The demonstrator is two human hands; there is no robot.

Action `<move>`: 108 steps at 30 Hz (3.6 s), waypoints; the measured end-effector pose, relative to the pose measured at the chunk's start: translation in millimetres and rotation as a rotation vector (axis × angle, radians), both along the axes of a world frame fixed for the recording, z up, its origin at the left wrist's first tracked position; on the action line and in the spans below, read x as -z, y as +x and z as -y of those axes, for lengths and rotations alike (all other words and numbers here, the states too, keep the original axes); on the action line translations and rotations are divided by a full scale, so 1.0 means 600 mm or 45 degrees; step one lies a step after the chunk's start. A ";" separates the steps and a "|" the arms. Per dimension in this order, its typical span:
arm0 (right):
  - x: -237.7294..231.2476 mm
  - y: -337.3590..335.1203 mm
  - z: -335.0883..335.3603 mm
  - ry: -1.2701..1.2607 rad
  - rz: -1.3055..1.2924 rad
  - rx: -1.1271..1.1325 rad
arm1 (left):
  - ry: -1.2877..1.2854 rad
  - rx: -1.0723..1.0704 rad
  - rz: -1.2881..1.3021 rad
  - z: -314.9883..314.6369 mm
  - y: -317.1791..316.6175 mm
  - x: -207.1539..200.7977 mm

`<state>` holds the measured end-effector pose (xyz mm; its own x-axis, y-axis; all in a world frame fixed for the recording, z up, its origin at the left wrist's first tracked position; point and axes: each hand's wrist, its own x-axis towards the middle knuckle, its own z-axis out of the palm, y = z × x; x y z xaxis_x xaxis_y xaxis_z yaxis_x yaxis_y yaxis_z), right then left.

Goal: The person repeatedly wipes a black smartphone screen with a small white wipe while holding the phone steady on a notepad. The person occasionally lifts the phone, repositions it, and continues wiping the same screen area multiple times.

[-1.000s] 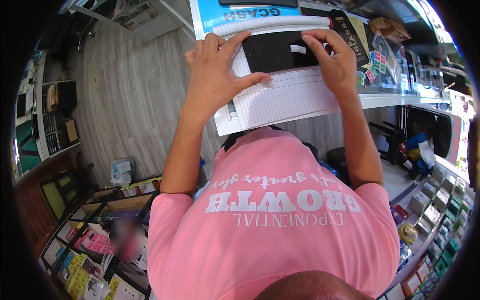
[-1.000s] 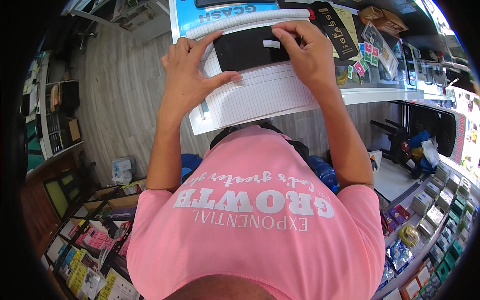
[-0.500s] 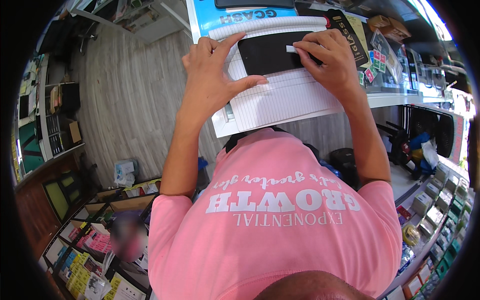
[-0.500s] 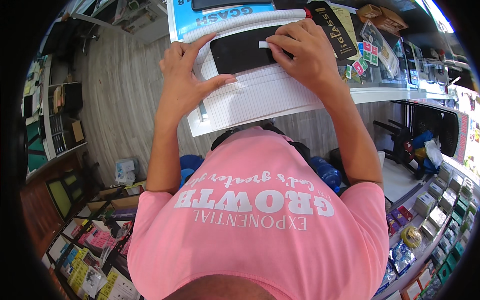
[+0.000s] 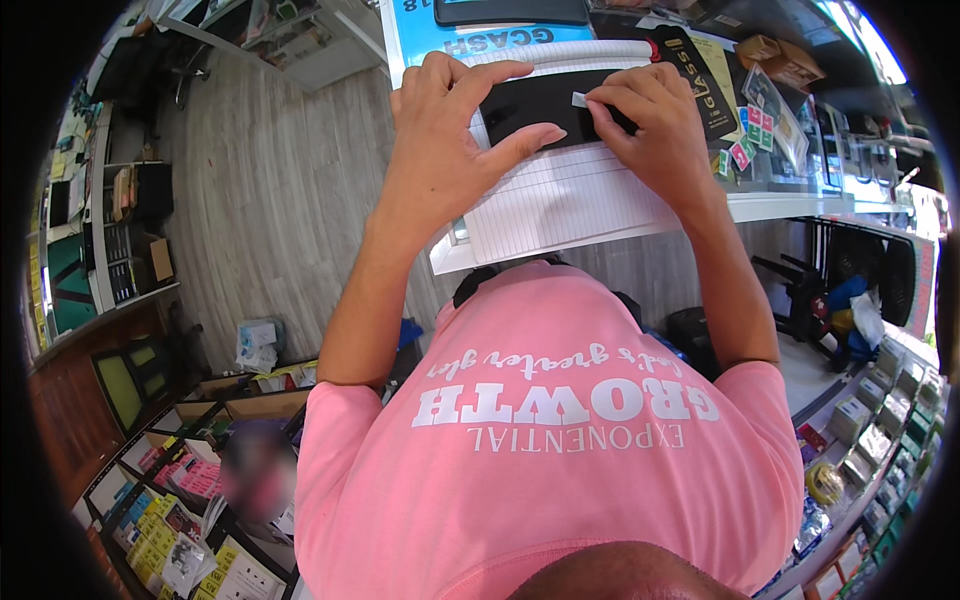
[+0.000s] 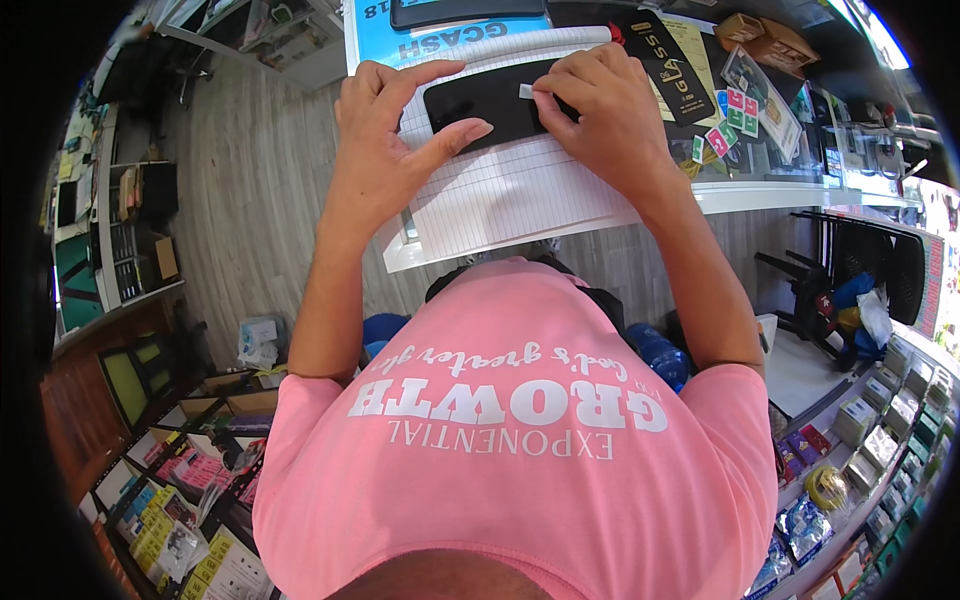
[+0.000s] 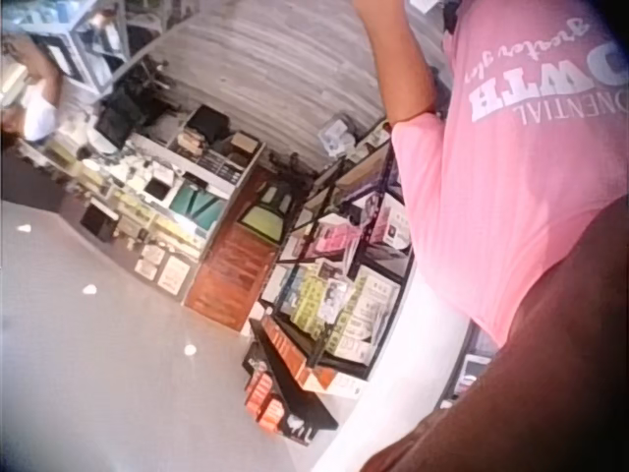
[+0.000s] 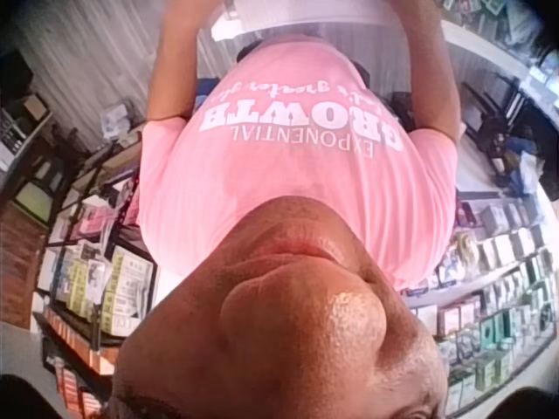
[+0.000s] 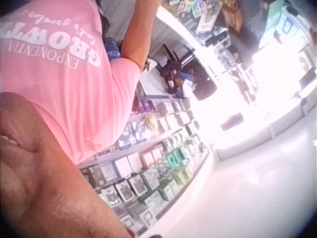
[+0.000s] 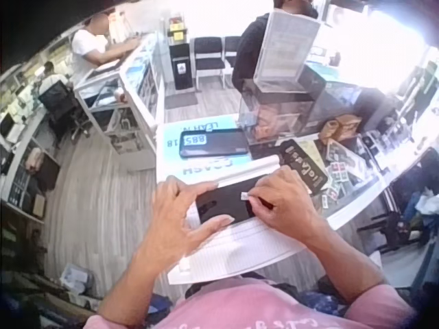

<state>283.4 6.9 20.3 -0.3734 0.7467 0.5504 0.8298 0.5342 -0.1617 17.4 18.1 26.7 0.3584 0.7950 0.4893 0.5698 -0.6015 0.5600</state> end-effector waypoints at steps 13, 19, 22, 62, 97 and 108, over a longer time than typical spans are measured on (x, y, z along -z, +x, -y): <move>-0.046 -0.054 0.045 -0.363 -0.756 0.013 | -0.432 0.089 0.339 0.000 0.047 -0.014; -0.030 -0.039 0.045 -0.969 -1.418 -0.041 | -0.639 0.132 0.410 0.003 0.047 -0.032; -0.035 -0.042 0.046 -1.115 -1.690 -0.186 | -0.656 0.147 0.448 0.003 0.046 -0.032; 0.008 -0.026 0.078 -0.334 0.231 0.341 | -0.140 -0.063 -0.270 0.004 -0.043 0.058; 0.004 -0.154 0.105 -0.428 0.047 0.251 | -0.154 -0.044 -0.228 -0.007 -0.038 0.067; 0.023 -0.055 0.105 -0.359 0.171 0.593 | -0.165 -0.082 -0.275 0.000 -0.048 0.064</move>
